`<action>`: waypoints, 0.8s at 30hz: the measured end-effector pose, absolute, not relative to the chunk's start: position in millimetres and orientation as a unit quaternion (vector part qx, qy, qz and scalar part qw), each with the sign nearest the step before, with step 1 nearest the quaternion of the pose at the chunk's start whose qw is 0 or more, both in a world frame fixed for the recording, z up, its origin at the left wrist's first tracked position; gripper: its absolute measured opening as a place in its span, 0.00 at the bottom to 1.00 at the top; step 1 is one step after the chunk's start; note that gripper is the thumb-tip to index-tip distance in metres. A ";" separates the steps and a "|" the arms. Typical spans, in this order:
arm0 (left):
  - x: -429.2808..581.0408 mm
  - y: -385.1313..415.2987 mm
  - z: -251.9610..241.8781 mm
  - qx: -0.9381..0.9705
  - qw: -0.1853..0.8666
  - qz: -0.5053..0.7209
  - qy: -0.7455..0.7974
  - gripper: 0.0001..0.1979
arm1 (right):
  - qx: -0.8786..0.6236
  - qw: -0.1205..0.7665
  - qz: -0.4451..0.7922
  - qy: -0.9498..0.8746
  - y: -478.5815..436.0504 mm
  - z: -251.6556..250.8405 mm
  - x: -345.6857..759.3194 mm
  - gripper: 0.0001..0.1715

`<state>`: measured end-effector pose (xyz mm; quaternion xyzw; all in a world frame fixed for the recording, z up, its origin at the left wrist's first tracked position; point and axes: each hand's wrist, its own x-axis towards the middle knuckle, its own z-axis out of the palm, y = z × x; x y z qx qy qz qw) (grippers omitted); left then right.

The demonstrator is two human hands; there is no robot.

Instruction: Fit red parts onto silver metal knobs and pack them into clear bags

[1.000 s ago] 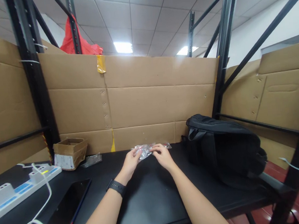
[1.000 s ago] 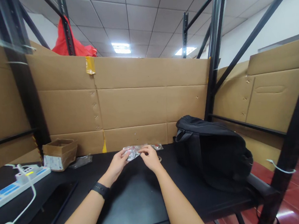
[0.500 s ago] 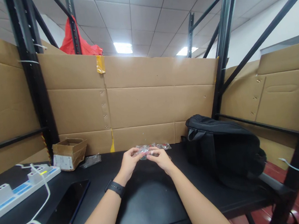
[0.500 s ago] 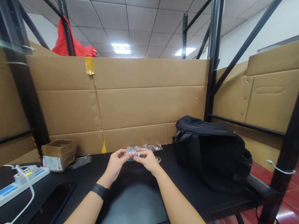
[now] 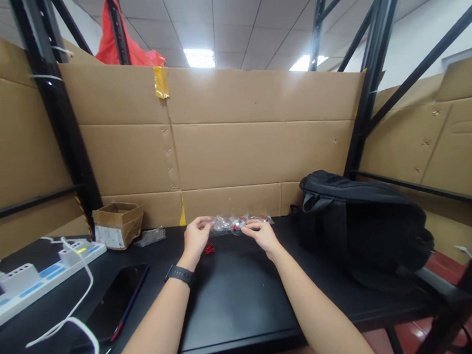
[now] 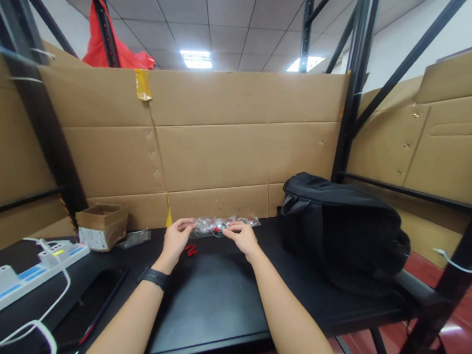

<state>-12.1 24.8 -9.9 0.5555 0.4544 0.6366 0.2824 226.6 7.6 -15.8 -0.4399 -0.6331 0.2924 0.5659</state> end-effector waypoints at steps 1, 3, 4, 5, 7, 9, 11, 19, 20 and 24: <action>-19.4 28.4 -11.7 0.547 0.256 0.641 0.473 0.10 | -0.442 0.563 0.292 -0.634 8.4 -16.6 227.3 0.18; -32.3 33.3 -14.0 0.529 0.235 0.648 0.495 0.14 | -0.439 0.559 0.292 -0.640 9.5 -17.8 227.8 0.17; -37.3 34.7 -14.6 0.520 0.242 0.650 0.499 0.16 | -0.437 0.557 0.291 -0.643 9.9 -18.3 227.9 0.17; -41.1 35.7 -15.0 0.511 0.257 0.652 0.499 0.18 | -0.436 0.556 0.290 -0.646 10.1 -18.7 228.0 0.16; -45.5 36.9 -15.7 0.499 0.290 0.650 0.495 0.18 | -0.435 0.554 0.285 -0.650 10.6 -19.8 228.3 0.16; -46.9 37.9 -16.8 0.492 0.310 0.648 0.492 0.17 | -0.439 0.549 0.281 -0.653 11.3 -20.9 229.0 0.15; -47.3 38.9 -18.5 0.489 0.316 0.646 0.493 0.18 | -0.442 0.542 0.282 -0.656 12.1 -22.2 229.8 0.15; -50.1 38.7 -21.0 0.516 0.371 0.639 0.434 0.25 | -0.445 0.530 0.282 -0.664 13.8 -24.6 231.4 0.16; -49.7 38.0 -20.3 0.532 0.373 0.625 0.432 0.22 | -0.450 0.527 0.279 -0.665 13.4 -24.4 231.4 0.16; -47.0 35.6 -17.2 0.587 0.398 0.551 0.440 0.23 | -0.461 0.516 0.277 -0.667 11.0 -22.7 230.9 0.17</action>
